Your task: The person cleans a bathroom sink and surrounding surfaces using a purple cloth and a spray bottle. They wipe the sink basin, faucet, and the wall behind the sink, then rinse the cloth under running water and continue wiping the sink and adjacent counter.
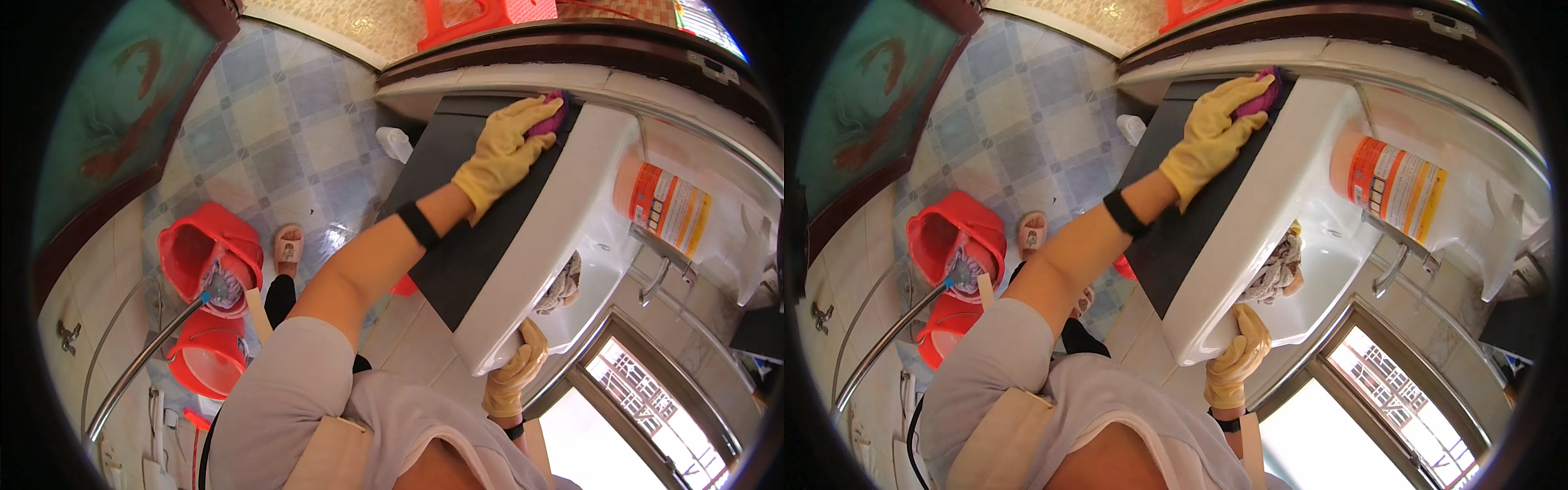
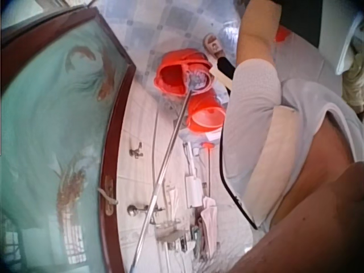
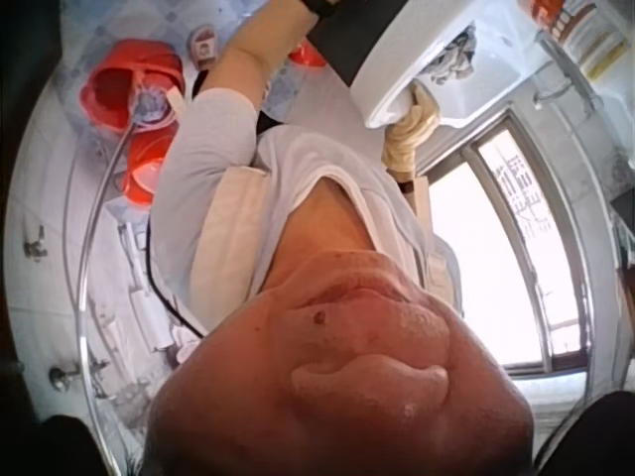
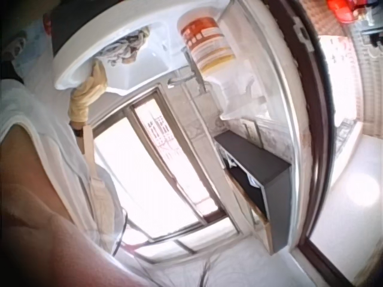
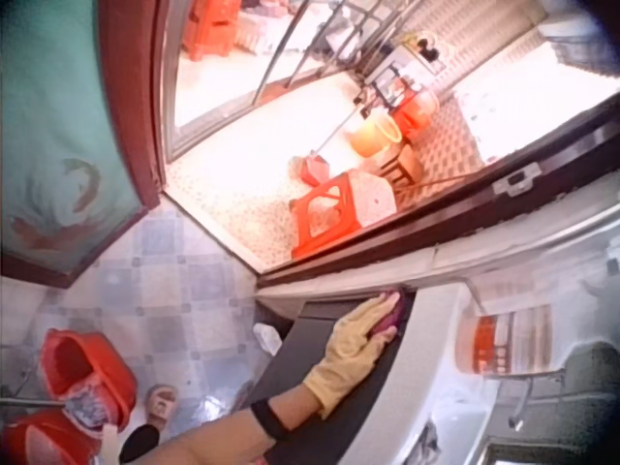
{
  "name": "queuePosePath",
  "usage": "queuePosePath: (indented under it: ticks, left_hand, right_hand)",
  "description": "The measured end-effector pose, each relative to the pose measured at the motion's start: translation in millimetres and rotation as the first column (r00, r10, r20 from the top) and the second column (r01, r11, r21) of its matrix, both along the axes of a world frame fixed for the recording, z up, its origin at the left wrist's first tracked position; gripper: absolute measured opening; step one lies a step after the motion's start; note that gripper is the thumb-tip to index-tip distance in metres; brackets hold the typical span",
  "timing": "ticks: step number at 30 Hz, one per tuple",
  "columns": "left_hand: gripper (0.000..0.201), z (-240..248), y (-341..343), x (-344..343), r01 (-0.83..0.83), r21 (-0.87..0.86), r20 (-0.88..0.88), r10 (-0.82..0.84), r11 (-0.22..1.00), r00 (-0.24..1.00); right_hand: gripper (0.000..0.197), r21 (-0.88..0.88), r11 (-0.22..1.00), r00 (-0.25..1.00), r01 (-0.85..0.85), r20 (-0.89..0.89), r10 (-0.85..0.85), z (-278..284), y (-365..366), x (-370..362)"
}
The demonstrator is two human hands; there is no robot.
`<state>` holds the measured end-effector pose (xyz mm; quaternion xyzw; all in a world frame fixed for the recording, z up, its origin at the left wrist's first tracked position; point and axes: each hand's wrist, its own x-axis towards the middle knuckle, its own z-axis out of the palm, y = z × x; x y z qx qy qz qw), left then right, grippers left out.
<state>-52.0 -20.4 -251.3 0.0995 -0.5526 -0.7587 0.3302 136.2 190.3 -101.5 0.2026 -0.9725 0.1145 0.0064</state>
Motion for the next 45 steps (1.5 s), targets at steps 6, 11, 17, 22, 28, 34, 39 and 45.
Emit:
queuePosePath:
  ticks: [6,11,17,22,28,34,39,45]
  left_hand:
    - [0.039,-152,8,9,0.016,0.187,0.373,-0.086,0.982,0.924]
    - [0.047,-191,26,91,0.099,0.364,0.631,-0.324,0.926,0.704]
    - [0.047,-109,15,38,0.029,0.339,0.335,-0.149,0.941,0.931]
    - [0.043,-133,1,-18,-0.018,0.023,0.154,0.014,1.000,0.988]
    - [0.049,-224,-4,2,0.070,0.280,0.588,-0.228,0.957,0.776]
    - [0.050,-141,7,71,0.177,0.351,0.578,-0.362,0.919,0.731]
    - [0.041,-26,11,72,0.286,0.236,-0.143,-0.258,0.929,0.956]
    - [0.044,-123,16,94,0.214,0.304,0.411,-0.330,0.928,0.849]
  right_hand:
    - [0.039,0.071,0.997,0.999,-0.026,-0.020,0.027,0,-2,-1]
    - [0.037,0.038,0.999,1.000,0.022,-0.011,-0.022,0,3,4]
    - [0.039,0.043,0.999,1.000,0.020,-0.014,-0.020,-3,4,6]
    - [0.044,0.075,0.996,0.999,0.044,-0.008,-0.044,-3,12,8]
    - [0.043,0.014,0.986,0.985,0.164,-0.056,-0.163,-11,4,10]
    - [0.045,0.042,0.991,0.991,0.130,-0.001,-0.130,-7,8,15]
    - [0.042,0.027,0.994,0.995,0.104,-0.009,-0.103,-10,7,8]
    - [0.039,-0.005,0.992,0.992,0.126,-0.022,-0.126,-8,10,15]
